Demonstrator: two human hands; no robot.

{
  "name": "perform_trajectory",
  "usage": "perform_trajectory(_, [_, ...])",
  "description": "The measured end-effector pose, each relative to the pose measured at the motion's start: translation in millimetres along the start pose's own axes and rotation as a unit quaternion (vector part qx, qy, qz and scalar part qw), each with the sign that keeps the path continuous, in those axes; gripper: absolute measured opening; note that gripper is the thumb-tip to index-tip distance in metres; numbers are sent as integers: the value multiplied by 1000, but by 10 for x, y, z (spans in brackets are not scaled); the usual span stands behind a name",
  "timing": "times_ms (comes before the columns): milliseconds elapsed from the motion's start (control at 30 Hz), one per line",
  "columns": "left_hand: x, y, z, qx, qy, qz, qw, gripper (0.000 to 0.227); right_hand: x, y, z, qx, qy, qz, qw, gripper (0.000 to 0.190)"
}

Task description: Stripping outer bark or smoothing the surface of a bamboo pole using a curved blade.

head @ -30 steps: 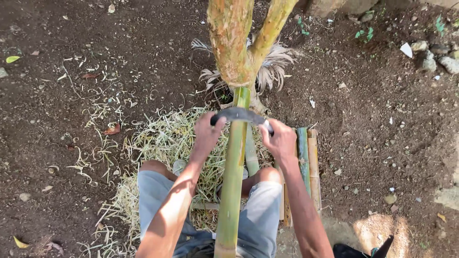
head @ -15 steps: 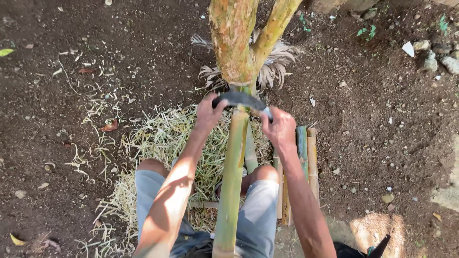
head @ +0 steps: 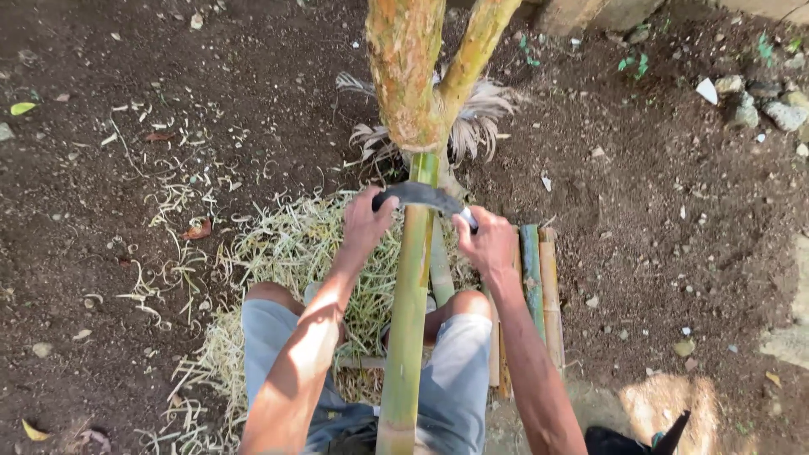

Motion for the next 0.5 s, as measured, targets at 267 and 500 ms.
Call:
perform_trajectory(267, [-45,254,-120,90,131,183,970,35,-168,97,210,30,83,-22,996,25])
perform_trajectory(500, [-1228,368,-208,122,106,171,972,35,-951,-9,54,60,57,-37,996,24])
Point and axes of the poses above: each hand's wrist, its own x-axis towards the middle knuckle, its own z-axis out of the palm, y = z × x, the point moved 1 cm from there along x, towards the middle knuckle, and after that the axes turned 5 degrees about -y, right-handed, at the moved point
